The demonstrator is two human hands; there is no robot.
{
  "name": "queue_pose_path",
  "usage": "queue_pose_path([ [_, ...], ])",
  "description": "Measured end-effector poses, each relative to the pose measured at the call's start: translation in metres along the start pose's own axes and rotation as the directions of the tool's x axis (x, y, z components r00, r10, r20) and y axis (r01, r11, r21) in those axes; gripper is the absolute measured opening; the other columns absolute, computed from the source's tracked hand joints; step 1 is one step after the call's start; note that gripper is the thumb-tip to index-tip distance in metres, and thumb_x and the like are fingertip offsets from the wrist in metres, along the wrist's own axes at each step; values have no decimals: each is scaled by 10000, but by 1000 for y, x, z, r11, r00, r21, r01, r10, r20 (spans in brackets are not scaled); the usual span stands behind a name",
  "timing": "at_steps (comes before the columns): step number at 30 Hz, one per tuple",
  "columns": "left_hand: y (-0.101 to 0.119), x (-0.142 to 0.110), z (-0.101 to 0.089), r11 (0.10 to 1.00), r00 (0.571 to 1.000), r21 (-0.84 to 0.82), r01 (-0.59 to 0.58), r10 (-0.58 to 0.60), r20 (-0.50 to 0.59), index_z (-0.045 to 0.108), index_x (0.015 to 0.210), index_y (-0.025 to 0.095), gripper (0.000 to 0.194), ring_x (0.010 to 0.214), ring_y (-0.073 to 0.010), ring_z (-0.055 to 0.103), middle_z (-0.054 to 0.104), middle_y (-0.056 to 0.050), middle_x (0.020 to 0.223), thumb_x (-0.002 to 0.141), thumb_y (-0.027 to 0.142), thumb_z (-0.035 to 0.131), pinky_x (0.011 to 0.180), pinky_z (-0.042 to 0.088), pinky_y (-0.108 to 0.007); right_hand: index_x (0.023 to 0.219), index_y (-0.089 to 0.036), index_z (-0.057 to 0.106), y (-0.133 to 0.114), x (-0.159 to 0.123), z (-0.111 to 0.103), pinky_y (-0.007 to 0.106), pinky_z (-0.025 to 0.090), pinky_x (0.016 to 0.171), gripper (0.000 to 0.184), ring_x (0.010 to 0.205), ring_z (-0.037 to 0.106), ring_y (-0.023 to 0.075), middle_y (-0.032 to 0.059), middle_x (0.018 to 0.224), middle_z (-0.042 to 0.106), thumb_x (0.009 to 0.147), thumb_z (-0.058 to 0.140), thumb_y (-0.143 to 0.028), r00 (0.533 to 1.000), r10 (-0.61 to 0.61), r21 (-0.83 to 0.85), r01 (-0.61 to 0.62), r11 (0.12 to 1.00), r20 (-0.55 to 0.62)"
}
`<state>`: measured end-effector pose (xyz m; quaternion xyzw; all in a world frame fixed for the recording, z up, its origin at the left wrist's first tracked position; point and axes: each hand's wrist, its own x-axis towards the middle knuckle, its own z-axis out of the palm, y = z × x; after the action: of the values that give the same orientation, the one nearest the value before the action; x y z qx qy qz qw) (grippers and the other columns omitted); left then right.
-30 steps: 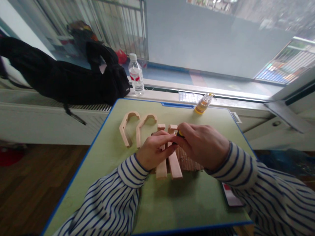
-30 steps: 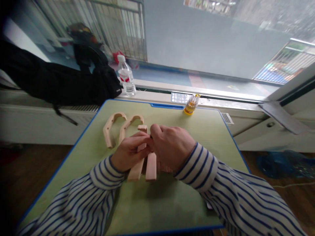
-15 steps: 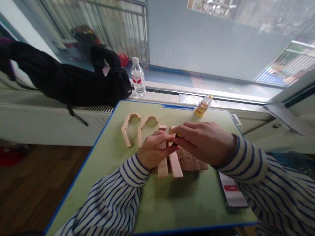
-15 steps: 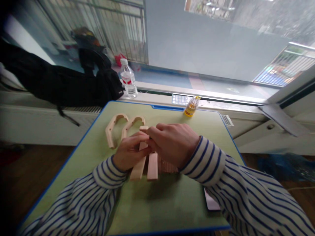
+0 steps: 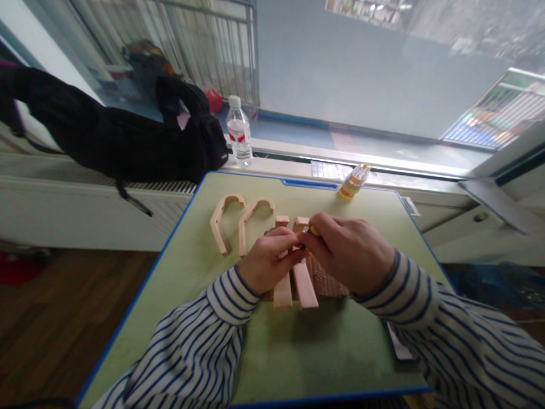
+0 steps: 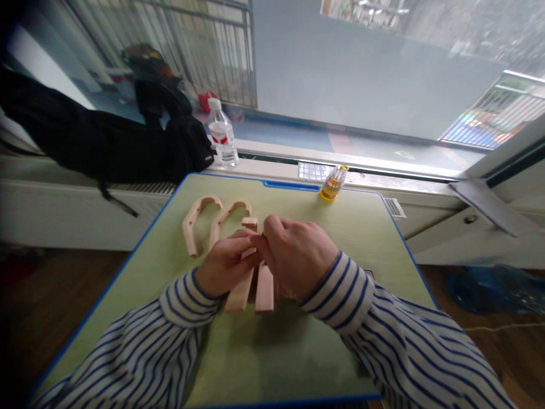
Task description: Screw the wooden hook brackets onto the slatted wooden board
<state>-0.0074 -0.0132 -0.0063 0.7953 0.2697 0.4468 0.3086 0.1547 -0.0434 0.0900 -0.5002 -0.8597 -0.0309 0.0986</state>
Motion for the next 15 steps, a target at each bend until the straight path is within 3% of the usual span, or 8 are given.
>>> queue_pose_path([
  [5,1,1,0,1000,999,-2,7,-7,-33,657,860,149,136,800,-176,593,632,-70,822,778,258,649,746,499,-308,816,-164,482,-5,2,0,262,209,478,288,519,454,106,22,698,579,934,314,-366,1000,8,-34,-7,999,22],
  [11,-1,0,1,999,995,5,42,-41,-93,639,851,170,139,813,-168,603,641,-42,819,738,234,687,749,495,-298,907,-164,520,-6,8,-15,267,201,492,315,580,495,118,39,773,623,937,308,-394,991,-22,-29,26,999,135],
  [15,3,-2,1,991,985,40,127,-122,-124,606,891,173,224,771,-150,613,657,-25,831,717,269,710,725,502,-283,1053,-208,523,-1,9,-28,263,197,503,244,624,499,123,31,846,623,907,396,-358,969,-125,-34,136,990,214],
])
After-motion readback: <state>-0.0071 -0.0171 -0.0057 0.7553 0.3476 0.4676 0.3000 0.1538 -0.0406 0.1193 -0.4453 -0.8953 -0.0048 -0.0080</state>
